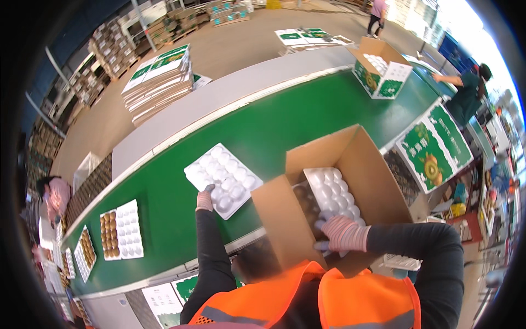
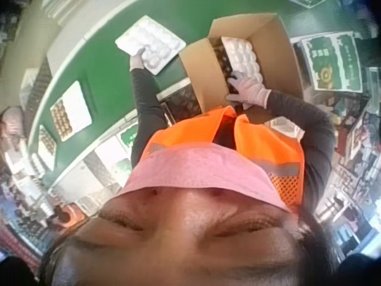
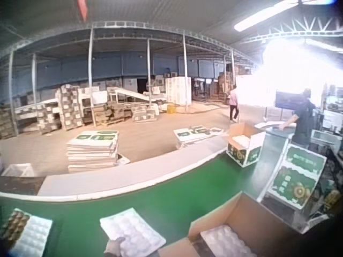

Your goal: The person assembles flat cardboard boxes on a conveyor belt, then places trays of kiwis into the boxes. The person folds the box flaps and continues the packing process with multiple units.

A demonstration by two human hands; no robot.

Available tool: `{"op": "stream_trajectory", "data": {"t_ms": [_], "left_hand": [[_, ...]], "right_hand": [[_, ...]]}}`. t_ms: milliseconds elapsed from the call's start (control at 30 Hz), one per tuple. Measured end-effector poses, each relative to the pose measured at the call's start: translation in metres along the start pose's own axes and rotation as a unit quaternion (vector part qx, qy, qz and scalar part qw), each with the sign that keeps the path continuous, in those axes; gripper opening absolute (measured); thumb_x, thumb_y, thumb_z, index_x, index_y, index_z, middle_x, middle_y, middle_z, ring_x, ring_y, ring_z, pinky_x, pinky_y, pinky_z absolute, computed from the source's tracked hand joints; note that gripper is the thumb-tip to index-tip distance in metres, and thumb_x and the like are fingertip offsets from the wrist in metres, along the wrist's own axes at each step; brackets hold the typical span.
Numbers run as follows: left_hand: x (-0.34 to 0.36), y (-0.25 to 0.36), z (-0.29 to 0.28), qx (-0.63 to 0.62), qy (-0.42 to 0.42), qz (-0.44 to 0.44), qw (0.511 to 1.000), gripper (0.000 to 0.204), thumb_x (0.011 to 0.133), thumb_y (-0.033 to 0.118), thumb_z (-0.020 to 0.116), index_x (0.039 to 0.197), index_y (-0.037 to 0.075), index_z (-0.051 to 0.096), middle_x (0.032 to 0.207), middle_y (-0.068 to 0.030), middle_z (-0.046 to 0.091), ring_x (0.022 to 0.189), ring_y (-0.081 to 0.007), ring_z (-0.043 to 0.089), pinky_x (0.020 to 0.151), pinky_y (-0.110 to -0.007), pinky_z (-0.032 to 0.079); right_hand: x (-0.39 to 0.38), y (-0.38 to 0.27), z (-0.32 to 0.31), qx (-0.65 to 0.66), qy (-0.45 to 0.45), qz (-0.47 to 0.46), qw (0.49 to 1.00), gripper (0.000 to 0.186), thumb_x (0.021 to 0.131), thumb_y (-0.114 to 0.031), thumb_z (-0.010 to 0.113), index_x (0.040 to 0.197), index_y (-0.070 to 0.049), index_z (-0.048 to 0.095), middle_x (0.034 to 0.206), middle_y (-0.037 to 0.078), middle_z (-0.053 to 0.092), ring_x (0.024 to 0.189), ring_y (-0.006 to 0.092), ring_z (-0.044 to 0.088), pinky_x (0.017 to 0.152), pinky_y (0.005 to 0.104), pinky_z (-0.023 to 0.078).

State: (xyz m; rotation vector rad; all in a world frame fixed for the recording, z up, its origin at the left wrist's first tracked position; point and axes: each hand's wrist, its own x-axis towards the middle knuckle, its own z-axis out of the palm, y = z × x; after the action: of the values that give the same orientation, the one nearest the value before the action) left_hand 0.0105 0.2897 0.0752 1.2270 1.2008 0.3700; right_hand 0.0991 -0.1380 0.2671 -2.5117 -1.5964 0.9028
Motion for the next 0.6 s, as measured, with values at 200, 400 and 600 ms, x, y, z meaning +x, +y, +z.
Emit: {"op": "stream_trajectory", "data": {"t_ms": [200, 400, 600], "left_hand": [[-0.056, 0.011, -0.036, -0.180, -0.013, 0.075, 0.981, 0.040, 0.070, 0.010, 0.066, 0.107, -0.003, 0.060, 0.101, -0.0119, 0.063, 0.089, -0.0259, 0.060, 0.080, -0.037, 0.049], [-0.111, 0.040, -0.117, -0.209, 0.035, 0.189, 0.959, 0.048, 0.070, 0.007, 0.068, 0.114, -0.003, 0.055, 0.101, -0.0113, 0.061, 0.090, -0.0238, 0.057, 0.078, -0.036, 0.049], [-0.280, 0.135, -0.097, -0.294, -0.058, 0.219, 0.929, 0.052, 0.075, 0.013, 0.060, 0.124, 0.000, 0.048, 0.112, -0.0124, 0.059, 0.100, -0.0265, 0.059, 0.089, -0.038, 0.049]], "right_hand": [[-0.020, 0.032, -0.021, 0.046, 0.003, 0.197, 0.979, 0.072, 0.080, -0.051, 0.057, 0.118, 0.009, 0.047, 0.102, 0.028, 0.061, 0.099, 0.0382, 0.058, 0.086, 0.0414, 0.046], [-0.040, 0.044, -0.036, 0.042, -0.215, 0.000, 0.976, 0.059, 0.085, -0.050, 0.051, 0.122, -0.004, 0.050, 0.111, 0.020, 0.059, 0.106, 0.0349, 0.055, 0.089, 0.0400, 0.044], [-0.080, 0.030, -0.052, -0.023, -0.162, -0.095, 0.982, 0.051, 0.087, -0.051, 0.048, 0.108, -0.007, 0.061, 0.096, 0.017, 0.063, 0.095, 0.0342, 0.059, 0.081, 0.0411, 0.047]]}}
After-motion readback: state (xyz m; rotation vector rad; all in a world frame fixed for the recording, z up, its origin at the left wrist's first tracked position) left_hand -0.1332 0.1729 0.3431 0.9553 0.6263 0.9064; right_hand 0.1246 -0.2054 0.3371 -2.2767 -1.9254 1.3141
